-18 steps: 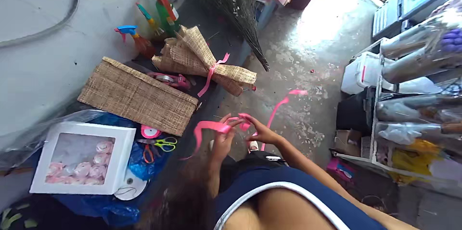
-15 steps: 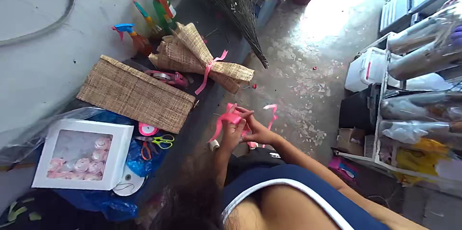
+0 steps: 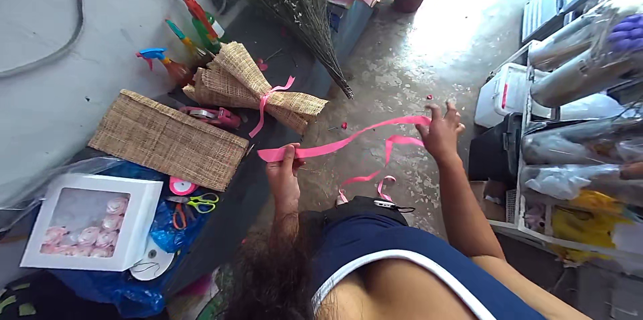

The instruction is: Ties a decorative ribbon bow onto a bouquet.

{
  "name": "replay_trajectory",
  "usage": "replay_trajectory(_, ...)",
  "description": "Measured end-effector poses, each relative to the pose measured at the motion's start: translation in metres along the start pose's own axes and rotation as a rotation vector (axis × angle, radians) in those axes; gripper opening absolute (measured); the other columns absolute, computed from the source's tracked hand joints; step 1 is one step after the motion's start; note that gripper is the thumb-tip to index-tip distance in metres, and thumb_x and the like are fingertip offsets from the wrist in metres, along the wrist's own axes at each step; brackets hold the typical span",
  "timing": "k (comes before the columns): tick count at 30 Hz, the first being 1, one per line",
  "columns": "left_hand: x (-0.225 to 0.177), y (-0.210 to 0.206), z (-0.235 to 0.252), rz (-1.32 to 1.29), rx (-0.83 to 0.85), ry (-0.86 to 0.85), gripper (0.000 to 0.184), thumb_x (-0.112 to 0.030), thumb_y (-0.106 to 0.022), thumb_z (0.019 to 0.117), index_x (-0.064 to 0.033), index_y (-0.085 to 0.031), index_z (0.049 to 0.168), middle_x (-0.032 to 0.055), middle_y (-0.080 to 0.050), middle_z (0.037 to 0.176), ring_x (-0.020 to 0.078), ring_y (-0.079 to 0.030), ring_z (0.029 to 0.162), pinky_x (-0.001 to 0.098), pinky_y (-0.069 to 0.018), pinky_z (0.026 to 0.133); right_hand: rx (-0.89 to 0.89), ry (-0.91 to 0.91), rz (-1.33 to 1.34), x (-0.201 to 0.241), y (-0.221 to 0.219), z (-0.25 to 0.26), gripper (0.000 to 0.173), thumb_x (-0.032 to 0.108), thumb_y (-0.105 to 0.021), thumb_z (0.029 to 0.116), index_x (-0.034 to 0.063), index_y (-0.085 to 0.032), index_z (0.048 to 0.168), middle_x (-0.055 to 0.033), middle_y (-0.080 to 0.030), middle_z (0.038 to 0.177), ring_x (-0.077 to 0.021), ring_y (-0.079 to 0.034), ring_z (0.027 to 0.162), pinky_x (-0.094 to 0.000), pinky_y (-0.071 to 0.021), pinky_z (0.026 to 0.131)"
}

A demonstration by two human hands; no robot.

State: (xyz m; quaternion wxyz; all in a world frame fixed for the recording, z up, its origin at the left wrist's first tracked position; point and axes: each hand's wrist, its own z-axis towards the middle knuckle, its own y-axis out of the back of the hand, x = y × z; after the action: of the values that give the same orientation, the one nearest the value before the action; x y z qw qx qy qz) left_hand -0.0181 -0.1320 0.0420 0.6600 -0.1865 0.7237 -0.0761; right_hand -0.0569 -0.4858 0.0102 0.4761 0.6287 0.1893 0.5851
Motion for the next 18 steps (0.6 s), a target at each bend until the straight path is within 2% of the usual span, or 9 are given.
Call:
replay_trajectory(1, 0.001, -0.009, -0.003, -0.007, -0.014, 0.014, 0.024, -0.003, -0.047, 0.1059, -0.0081, -0.069, 0.097, -0.0048, -0.073, 0.079, 0.0024, -0.067, 0.064, 0.0189, -0.0590, 0.064, -0.054, 0.040, 0.026, 0.027, 0.003, -0.006, 0.068, 0.016, -0.078, 0.0874, 0.0000, -0.047, 0.146, -0.0375, -0.025, 0.158, -0.0633, -0.030, 0.139, -0.0831, -0.0285, 0.100)
replay_trajectory(2, 0.003, -0.017, -0.007, -0.016, -0.020, 0.028, 0.023, -0.004, -0.048, 0.1058, -0.0077, -0.069, 0.098, -0.0043, -0.073, 0.079, 0.0031, -0.068, 0.065, 0.0196, -0.0595, 0.064, -0.073, 0.147, 0.090, 0.054, 0.000, -0.015, 0.082, 0.018, -0.085, 0.0793, -0.0006, -0.044, 0.147, -0.0335, -0.025, 0.161, -0.0568, -0.032, 0.143, -0.0771, -0.0314, 0.104)
replay_trajectory(5, 0.003, -0.040, -0.021, -0.076, -0.022, 0.073, 0.017, -0.003, -0.050, 0.1051, -0.0068, -0.067, 0.102, -0.0014, -0.075, 0.081, 0.0060, -0.071, 0.067, 0.0210, -0.0614, 0.065, -0.057, 0.561, 0.332, 0.120, -0.044, -0.038, 0.080, 0.023, -0.095, 0.0646, 0.0003, -0.057, 0.132, -0.0243, -0.054, 0.144, -0.0428, -0.050, 0.135, -0.0724, -0.0314, 0.109)
replay_trajectory(8, -0.003, -0.047, -0.036, -0.168, -0.014, 0.124, 0.018, -0.001, -0.046, 0.1060, -0.0079, -0.063, 0.109, 0.0014, -0.075, 0.083, 0.0087, -0.073, 0.070, 0.0219, -0.0618, 0.065, -0.136, 0.705, 0.308, 0.146, -0.069, -0.021, 0.037, 0.012, -0.077, 0.0834, 0.0076, -0.069, 0.119, -0.0114, -0.073, 0.110, -0.0317, -0.068, 0.105, -0.0627, -0.0416, 0.096)
replay_trajectory(10, -0.009, -0.036, -0.040, -0.124, 0.006, 0.122, 0.021, -0.006, -0.039, 0.1088, -0.0100, -0.059, 0.115, 0.0010, -0.075, 0.084, 0.0088, -0.073, 0.068, 0.0218, -0.0614, 0.063, -0.095, 0.765, 0.316, 0.151, -0.058, 0.005, 0.016, 0.003, -0.065, 0.0930, 0.0022, -0.075, 0.106, -0.0134, -0.076, 0.093, -0.0314, -0.072, 0.088, -0.0577, -0.0502, 0.088)
replay_trajectory(13, -0.014, 0.002, -0.023, 0.119, 0.031, 0.049, 0.063, -0.038, -0.001, 0.1093, -0.0116, -0.054, 0.131, -0.0058, -0.072, 0.092, 0.0051, -0.068, 0.073, 0.0216, -0.0556, 0.062, 0.023, 1.027, 0.294, 0.159, -0.028, 0.033, 0.018, 0.002, -0.062, 0.0948, 0.0044, -0.078, 0.100, -0.0121, -0.075, 0.087, -0.0283, -0.071, 0.081, -0.0479, -0.0511, 0.080)
replay_trajectory(14, -0.013, 0.015, -0.008, 0.165, 0.075, -0.015, 0.071, -0.043, 0.006, 0.1062, -0.0132, -0.053, 0.133, -0.0073, -0.072, 0.104, 0.0047, -0.069, 0.085, 0.0233, -0.0561, 0.070, 0.033, 1.113, 0.288, 0.165, -0.017, 0.039, 0.018, 0.002, -0.062, 0.0947, 0.0063, -0.079, 0.100, -0.0109, -0.075, 0.086, -0.0265, -0.070, 0.080, -0.0456, -0.0507, 0.079)
replay_trajectory(16, -0.012, 0.028, 0.019, 0.256, 0.339, -0.146, 0.074, -0.050, 0.000, 0.1055, -0.0090, -0.045, 0.147, -0.0009, -0.058, 0.141, 0.0107, -0.057, 0.125, 0.0333, -0.0482, 0.099, 0.025, 1.244, 0.304, 0.178, 0.001, 0.044, 0.021, 0.002, -0.062, 0.0953, 0.0088, -0.080, 0.103, -0.0100, -0.075, 0.086, -0.0246, -0.070, 0.081, -0.0441, -0.0496, 0.083)
replay_trajectory(18, -0.009, 0.016, 0.034, 0.318, 0.616, -0.171, 0.079, -0.066, -0.018, 0.1035, -0.0085, -0.047, 0.149, 0.0008, -0.055, 0.149, 0.0128, -0.052, 0.135, 0.0377, -0.0431, 0.111, -0.017, 1.302, 0.358, 0.190, 0.012, 0.047, 0.024, 0.000, -0.059, 0.0961, 0.0088, -0.080, 0.104, -0.0101, -0.076, 0.088, -0.0239, -0.070, 0.083, -0.0432, -0.0496, 0.085)
